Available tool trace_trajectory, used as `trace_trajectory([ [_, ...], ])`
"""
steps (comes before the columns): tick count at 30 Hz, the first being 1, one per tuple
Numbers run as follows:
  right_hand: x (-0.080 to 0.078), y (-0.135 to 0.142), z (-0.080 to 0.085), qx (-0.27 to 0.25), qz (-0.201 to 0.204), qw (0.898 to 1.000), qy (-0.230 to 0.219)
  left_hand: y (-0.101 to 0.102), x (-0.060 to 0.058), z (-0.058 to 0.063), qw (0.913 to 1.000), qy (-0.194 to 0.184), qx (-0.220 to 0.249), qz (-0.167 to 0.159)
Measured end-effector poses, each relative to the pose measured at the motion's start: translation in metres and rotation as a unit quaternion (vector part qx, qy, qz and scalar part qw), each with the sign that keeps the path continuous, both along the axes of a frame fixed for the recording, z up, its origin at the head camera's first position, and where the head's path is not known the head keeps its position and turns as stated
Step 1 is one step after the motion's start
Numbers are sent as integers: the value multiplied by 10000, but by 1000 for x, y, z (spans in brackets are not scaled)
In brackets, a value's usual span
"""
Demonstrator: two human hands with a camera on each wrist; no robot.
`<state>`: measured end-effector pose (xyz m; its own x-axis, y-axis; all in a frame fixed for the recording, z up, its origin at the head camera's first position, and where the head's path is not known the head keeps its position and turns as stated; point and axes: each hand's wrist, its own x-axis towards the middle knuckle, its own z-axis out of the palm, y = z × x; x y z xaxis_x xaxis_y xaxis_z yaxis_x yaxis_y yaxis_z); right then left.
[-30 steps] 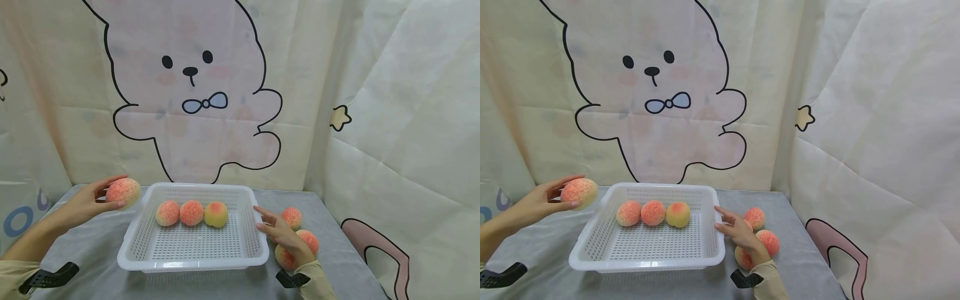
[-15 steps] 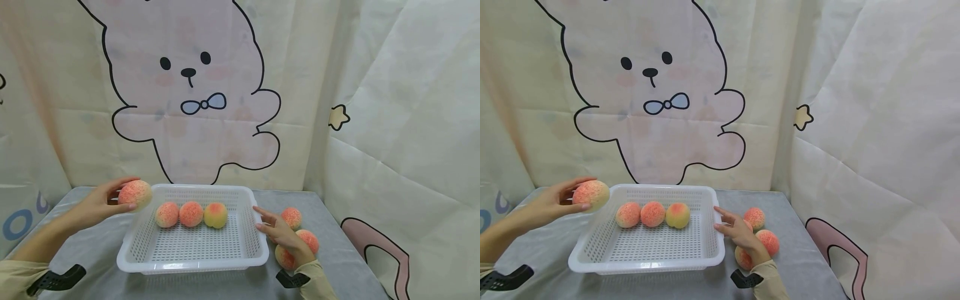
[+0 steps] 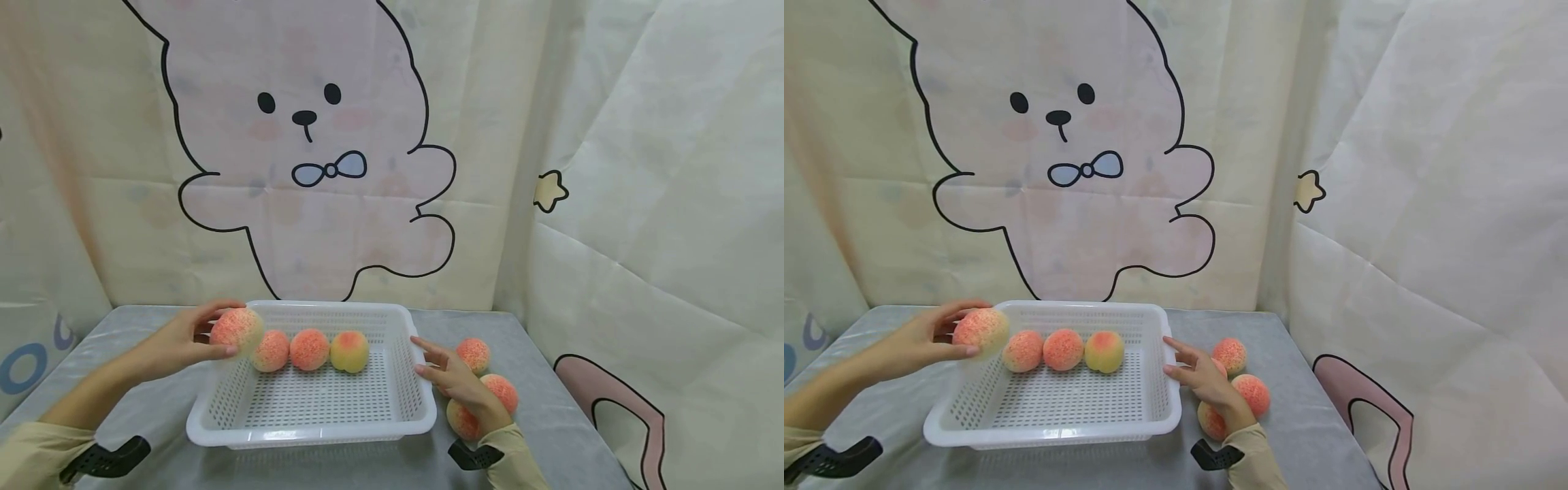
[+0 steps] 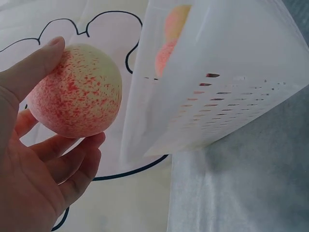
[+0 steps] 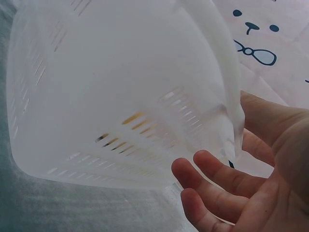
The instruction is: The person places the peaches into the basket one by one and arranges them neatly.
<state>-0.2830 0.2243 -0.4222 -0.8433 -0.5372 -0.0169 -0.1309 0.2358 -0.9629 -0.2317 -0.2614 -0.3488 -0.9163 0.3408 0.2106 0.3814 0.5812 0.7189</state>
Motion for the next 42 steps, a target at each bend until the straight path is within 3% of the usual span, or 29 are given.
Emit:
trace_trajectory([
  [16, 0, 0, 1, -33, 4, 9999, -100, 17, -9, -11, 9986, -32, -95, -528],
  [22, -1, -1, 1, -9, -43, 9999, -114, 23, -11, -13, 9982, -199, -261, -499],
  [42, 0, -1, 2, 1, -53, 9999, -99, 31, -11, -25, 9965, -259, -729, -321],
])
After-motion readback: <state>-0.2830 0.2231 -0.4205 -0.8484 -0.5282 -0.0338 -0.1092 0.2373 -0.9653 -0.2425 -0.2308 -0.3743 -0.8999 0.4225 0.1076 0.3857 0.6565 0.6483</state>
